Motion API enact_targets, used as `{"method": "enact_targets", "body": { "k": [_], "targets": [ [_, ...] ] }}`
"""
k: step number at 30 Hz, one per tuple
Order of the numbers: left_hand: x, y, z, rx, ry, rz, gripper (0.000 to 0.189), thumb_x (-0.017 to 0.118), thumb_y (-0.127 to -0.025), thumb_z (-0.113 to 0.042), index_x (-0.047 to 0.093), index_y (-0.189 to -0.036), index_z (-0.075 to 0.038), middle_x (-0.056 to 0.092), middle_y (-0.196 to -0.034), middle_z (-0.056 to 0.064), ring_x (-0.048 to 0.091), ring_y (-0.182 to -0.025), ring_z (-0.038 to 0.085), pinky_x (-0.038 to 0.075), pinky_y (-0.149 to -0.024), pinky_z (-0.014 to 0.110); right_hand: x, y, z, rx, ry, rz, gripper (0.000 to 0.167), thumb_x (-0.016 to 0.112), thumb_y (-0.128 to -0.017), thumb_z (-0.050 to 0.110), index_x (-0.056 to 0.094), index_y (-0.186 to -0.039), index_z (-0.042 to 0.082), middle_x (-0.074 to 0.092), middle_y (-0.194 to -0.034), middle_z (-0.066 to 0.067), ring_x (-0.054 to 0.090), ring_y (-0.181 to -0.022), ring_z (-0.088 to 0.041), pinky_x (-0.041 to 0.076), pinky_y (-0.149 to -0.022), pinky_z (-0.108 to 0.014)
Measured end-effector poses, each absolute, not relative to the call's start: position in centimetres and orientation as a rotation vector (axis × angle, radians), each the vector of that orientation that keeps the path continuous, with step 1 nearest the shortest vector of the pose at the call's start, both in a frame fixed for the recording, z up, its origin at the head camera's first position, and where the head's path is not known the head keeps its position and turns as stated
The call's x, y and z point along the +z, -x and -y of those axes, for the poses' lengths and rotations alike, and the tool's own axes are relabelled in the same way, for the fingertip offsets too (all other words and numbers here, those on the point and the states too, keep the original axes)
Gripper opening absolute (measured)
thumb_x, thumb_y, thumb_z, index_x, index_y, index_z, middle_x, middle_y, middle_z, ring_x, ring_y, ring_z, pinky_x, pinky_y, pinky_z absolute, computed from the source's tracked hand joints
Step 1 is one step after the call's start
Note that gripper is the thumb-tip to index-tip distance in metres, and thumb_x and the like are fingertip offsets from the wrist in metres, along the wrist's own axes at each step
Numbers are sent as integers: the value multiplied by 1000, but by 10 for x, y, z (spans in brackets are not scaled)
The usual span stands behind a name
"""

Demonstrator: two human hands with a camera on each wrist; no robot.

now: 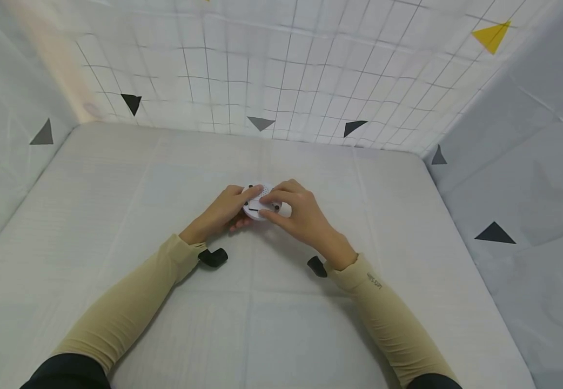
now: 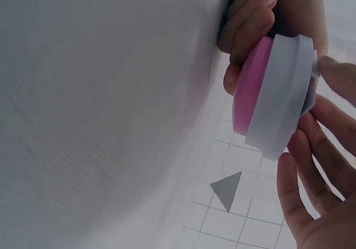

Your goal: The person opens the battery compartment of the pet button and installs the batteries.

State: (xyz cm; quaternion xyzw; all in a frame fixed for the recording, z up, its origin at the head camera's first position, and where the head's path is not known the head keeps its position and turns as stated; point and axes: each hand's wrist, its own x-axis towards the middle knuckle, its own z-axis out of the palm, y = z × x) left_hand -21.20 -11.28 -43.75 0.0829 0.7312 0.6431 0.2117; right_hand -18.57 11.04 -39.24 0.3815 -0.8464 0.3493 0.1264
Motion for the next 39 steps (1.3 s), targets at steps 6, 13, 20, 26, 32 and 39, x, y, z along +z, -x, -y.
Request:
{"method": "enact_targets", "body": {
  "k": [6, 13, 20, 26, 32, 39],
  "targets": [
    [-437, 212, 112, 1792, -213, -2028, 61, 59, -102, -62, 67, -88, -3, 56, -56, 4, 43, -40, 14, 36, -36, 25, -394, 185, -107, 1007, -1069, 2432, 21, 89, -87, 19, 80, -103, 8, 72, -99, -5, 62, -98, -20, 55, -83, -34],
    [-436, 212, 113, 1787, -205, -2019, 61, 57, -103, -62, 67, -90, -3, 57, -57, 3, 43, -40, 13, 37, -36, 25, -399, 185, -106, 968, -1069, 2393, 18, 87, -89, 19, 80, -102, 9, 71, -98, -5, 62, -97, -19, 55, -83, -32],
    [-436, 211, 113, 1783, -215, -2016, 60, 58, -103, -62, 67, -92, -3, 56, -58, 3, 43, -42, 14, 36, -37, 25, -402, 185, -106, 851, -1118, 2382, 17, 85, -92, 20, 80, -103, 8, 70, -99, -5, 63, -94, -18, 56, -82, -30],
    [-433, 211, 112, 1774, -222, -2026, 60, 58, -103, -62, 67, -94, -4, 56, -58, 3, 43, -41, 13, 36, -37, 24, -402, 187, -107, 983, -999, 2477, 32, 89, -87, 22, 77, -112, 6, 70, -109, -6, 61, -106, -21, 56, -90, -35],
    [-432, 215, 110, 1759, -234, -2003, 56, 58, -104, -59, 67, -98, -4, 57, -58, 3, 44, -41, 13, 36, -37, 24, -401, 192, -113, 1240, -774, 2759, 66, 88, -89, 33, 57, -143, 11, 59, -140, -6, 58, -128, -23, 56, -104, -43],
    [-433, 211, 111, 1749, -197, -2003, 56, 59, -103, -59, 64, -96, -4, 56, -58, 3, 43, -42, 14, 36, -37, 25, -415, 195, -115, 1813, -688, 2914, 56, 76, -97, 41, 52, -144, 20, 63, -128, -1, 63, -117, -19, 51, -103, -40]
  ]
}}
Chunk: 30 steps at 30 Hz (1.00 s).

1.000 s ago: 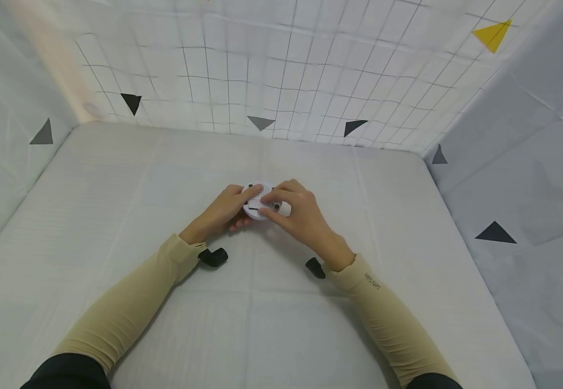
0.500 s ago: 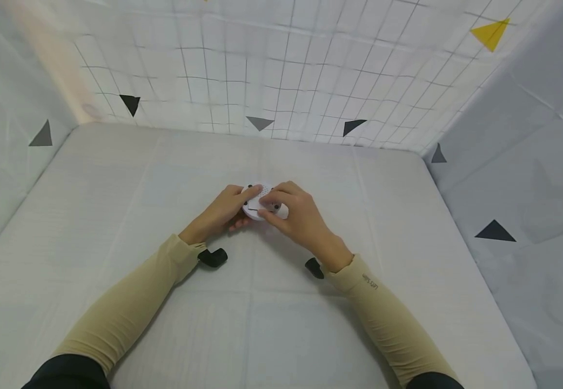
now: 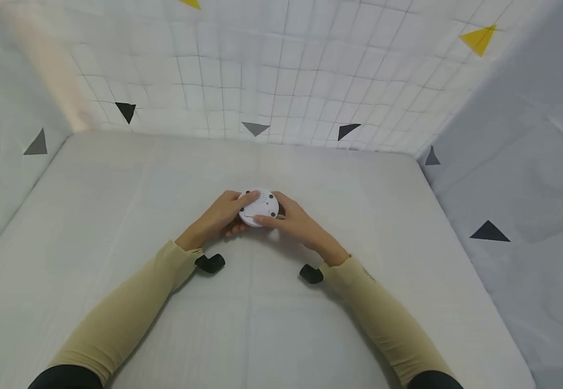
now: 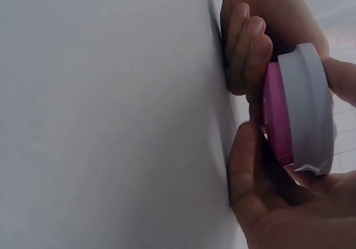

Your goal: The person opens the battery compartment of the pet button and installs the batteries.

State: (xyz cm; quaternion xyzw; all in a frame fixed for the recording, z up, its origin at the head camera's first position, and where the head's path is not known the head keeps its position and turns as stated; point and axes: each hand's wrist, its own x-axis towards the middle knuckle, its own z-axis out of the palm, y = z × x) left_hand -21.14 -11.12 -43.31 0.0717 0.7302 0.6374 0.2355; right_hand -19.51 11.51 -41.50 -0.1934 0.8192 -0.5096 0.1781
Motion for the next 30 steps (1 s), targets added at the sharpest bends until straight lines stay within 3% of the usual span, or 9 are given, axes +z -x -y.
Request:
{"method": "enact_targets", "body": {
  "k": [5, 10, 16, 21, 30],
  "targets": [
    [-434, 213, 111, 1759, -186, -1998, 56, 60, -102, -61, 64, -100, -5, 56, -58, 2, 43, -42, 14, 36, -38, 25, -420, 197, -114, -1506, 541, -2254, 54, 77, -97, 39, 53, -141, 19, 65, -116, -7, 68, -92, -26, 56, -85, -35],
    [-437, 218, 110, 1774, -195, -1998, 58, 60, -101, -63, 66, -99, -5, 56, -57, 1, 43, -42, 13, 35, -38, 24, -430, 203, -115, -1531, 574, -2310, 52, 76, -98, 36, 54, -143, 19, 64, -118, -4, 65, -96, -22, 57, -81, -31],
    [-446, 217, 111, 1780, -216, -1943, 57, 58, -103, -61, 68, -95, -5, 55, -57, 2, 42, -42, 13, 34, -38, 25, -445, 206, -119, -1615, 619, -2203, 38, 60, -109, 22, 53, -144, 8, 68, -109, -13, 70, -83, -24, 61, -75, -33],
    [-449, 215, 114, 1777, -235, -1924, 63, 56, -102, -65, 70, -96, -5, 56, -60, 4, 42, -43, 15, 35, -40, 25, -448, 204, -119, -1727, 602, -1999, 38, 55, -111, 21, 50, -146, 6, 68, -108, -15, 72, -82, -26, 64, -75, -38],
    [-447, 220, 117, 1831, -219, -1884, 87, 33, -100, -82, 71, -98, -3, 64, -64, 11, 51, -45, 18, 42, -40, 28, -446, 205, -116, -1807, 592, -1979, 45, 57, -110, 19, 44, -153, 17, 67, -119, -16, 75, -83, -29, 64, -81, -36]
  ]
}}
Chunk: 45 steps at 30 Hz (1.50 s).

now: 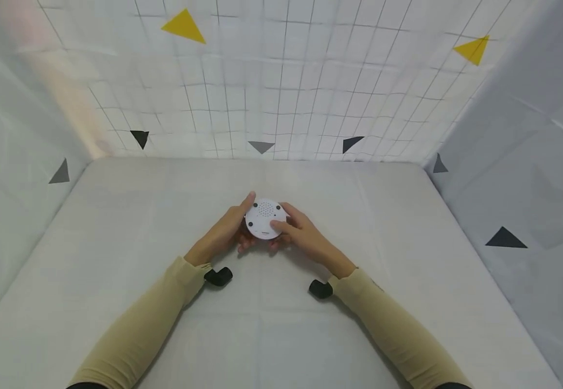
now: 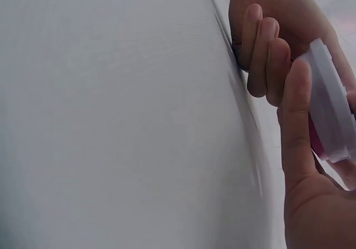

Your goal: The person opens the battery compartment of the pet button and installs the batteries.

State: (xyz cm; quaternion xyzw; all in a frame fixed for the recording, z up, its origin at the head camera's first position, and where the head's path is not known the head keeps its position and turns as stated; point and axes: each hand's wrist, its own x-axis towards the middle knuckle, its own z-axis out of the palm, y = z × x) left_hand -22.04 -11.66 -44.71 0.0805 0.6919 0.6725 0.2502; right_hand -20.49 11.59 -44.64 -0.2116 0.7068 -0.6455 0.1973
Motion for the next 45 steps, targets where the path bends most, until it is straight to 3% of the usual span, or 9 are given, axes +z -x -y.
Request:
{"method": "enact_targets", "body": {
  "k": [6, 10, 16, 22, 28, 35, 45],
  "targets": [
    [-446, 221, 116, 1865, -203, -1808, 91, 32, -100, -82, 70, -96, 1, 66, -66, 14, 55, -46, 20, 48, -43, 30, -444, 205, -117, -1809, 596, -2085, 51, 64, -108, 23, 45, -154, 32, 63, -129, -11, 74, -95, -33, 63, -89, -41],
    [-446, 223, 118, 1849, -226, -1772, 87, 34, -101, -80, 71, -107, -1, 70, -74, 17, 60, -52, 20, 56, -50, 31, -441, 204, -118, -1708, 684, -2214, 55, 63, -108, 24, 42, -157, 38, 58, -138, -4, 69, -112, -27, 60, -98, -42],
    [-443, 223, 123, 1826, -290, -1785, 81, 37, -105, -73, 68, -119, 0, 73, -86, 21, 68, -63, 23, 61, -60, 33, -437, 206, -117, -1595, 817, -2321, 59, 61, -109, 24, 36, -161, 38, 53, -148, 2, 62, -128, -24, 51, -112, -46],
    [-441, 223, 124, 1853, -298, -1804, 71, 42, -107, -66, 67, -120, -1, 71, -86, 22, 68, -65, 26, 62, -61, 34, -435, 206, -115, -1583, 722, -2286, 62, 61, -109, 36, 33, -164, 35, 51, -153, 2, 59, -137, -29, 52, -110, -49],
    [-441, 224, 123, 1883, -361, -1891, 62, 48, -109, -57, 64, -123, 0, 70, -82, 22, 67, -60, 26, 61, -58, 36, -433, 203, -114, -1670, 620, -2136, 54, 54, -112, 37, 40, -160, 19, 56, -148, -8, 65, -128, -29, 60, -99, -42],
    [-437, 224, 122, 1832, -405, -2058, 52, 52, -109, -52, 63, -119, -2, 71, -85, 21, 69, -60, 27, 62, -61, 38, -430, 203, -113, -1723, 488, -2097, 58, 37, -116, 42, 48, -151, -2, 59, -142, -24, 67, -120, -42, 59, -101, -47],
    [-435, 224, 125, 1739, -492, -2207, 47, 56, -107, -53, 62, -117, -7, 72, -93, 17, 71, -68, 34, 61, -75, 39, -432, 205, -114, -1748, 459, -2070, 55, 48, -113, 42, 55, -145, -2, 62, -138, -20, 67, -117, -32, 58, -101, -40]
  ]
}}
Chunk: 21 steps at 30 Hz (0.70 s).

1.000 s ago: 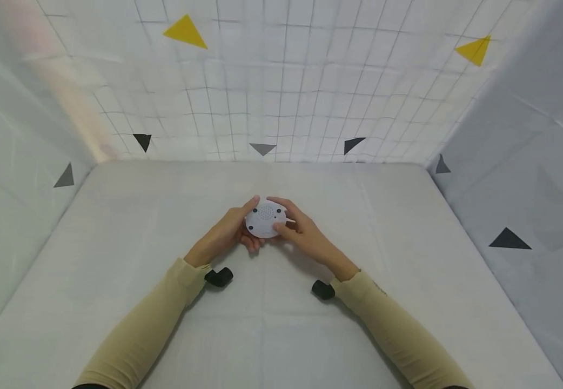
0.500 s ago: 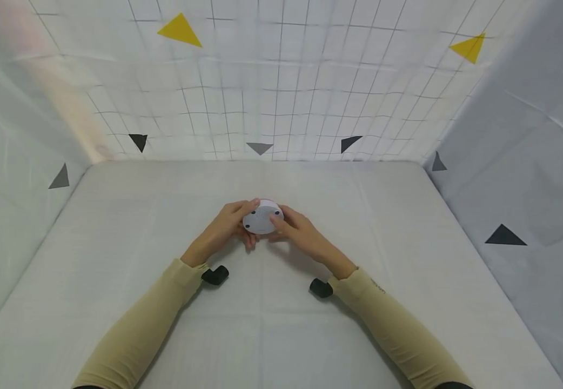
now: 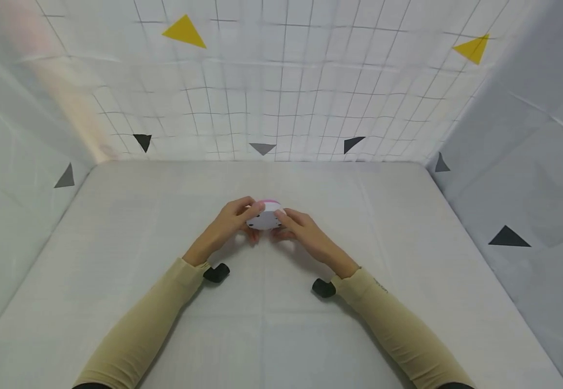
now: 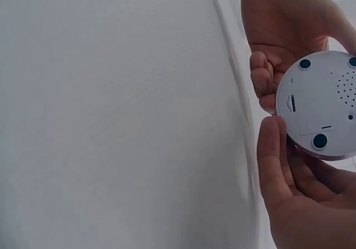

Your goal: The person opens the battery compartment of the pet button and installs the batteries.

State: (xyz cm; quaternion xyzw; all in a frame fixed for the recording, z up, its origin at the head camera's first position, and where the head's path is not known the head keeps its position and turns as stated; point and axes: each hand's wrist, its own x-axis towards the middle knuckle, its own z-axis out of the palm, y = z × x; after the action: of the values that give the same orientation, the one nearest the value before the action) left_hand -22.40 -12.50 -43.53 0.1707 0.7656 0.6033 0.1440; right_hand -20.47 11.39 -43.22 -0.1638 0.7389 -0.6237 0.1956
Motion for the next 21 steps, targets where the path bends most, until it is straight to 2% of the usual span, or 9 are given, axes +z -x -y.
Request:
{"method": "enact_targets", "body": {
  "k": [5, 11, 14, 18, 21],
  "targets": [
    [-436, 224, 128, 1679, -485, -2281, 49, 61, -103, -56, 61, -119, -9, 75, -94, 16, 73, -75, 33, 55, -87, 39, -434, 206, -116, -1789, 452, -1983, 56, 48, -112, 40, 50, -149, -3, 57, -145, -22, 63, -125, -35, 53, -109, -45],
    [-437, 225, 130, 1629, -467, -2314, 48, 69, -98, -59, 64, -119, -16, 76, -102, 13, 71, -88, 28, 51, -90, 41, -436, 207, -118, -1854, 447, -1915, 52, 50, -111, 29, 49, -148, -7, 55, -146, -24, 58, -133, -42, 47, -116, -51],
    [-438, 225, 131, 1622, -462, -2290, 50, 71, -95, -61, 67, -118, -17, 76, -102, 12, 69, -93, 27, 50, -94, 42, -438, 208, -118, -1850, 454, -1932, 53, 54, -109, 28, 48, -148, -8, 56, -147, -23, 56, -137, -40, 45, -117, -51],
    [-438, 226, 133, 1567, -444, -2318, 53, 73, -90, -66, 69, -117, -20, 75, -104, 6, 65, -102, 25, 46, -101, 45, -439, 211, -120, -1742, 460, -2083, 58, 60, -106, 37, 52, -150, 0, 62, -145, -15, 58, -137, -32, 44, -119, -50],
    [-440, 227, 135, 1530, -436, -2357, 55, 76, -88, -66, 70, -122, -23, 73, -114, 0, 62, -114, 22, 44, -109, 48, -442, 212, -122, -1620, 443, -2223, 63, 66, -102, 47, 54, -151, 9, 62, -147, -8, 57, -138, -25, 42, -120, -50]
  ]
}}
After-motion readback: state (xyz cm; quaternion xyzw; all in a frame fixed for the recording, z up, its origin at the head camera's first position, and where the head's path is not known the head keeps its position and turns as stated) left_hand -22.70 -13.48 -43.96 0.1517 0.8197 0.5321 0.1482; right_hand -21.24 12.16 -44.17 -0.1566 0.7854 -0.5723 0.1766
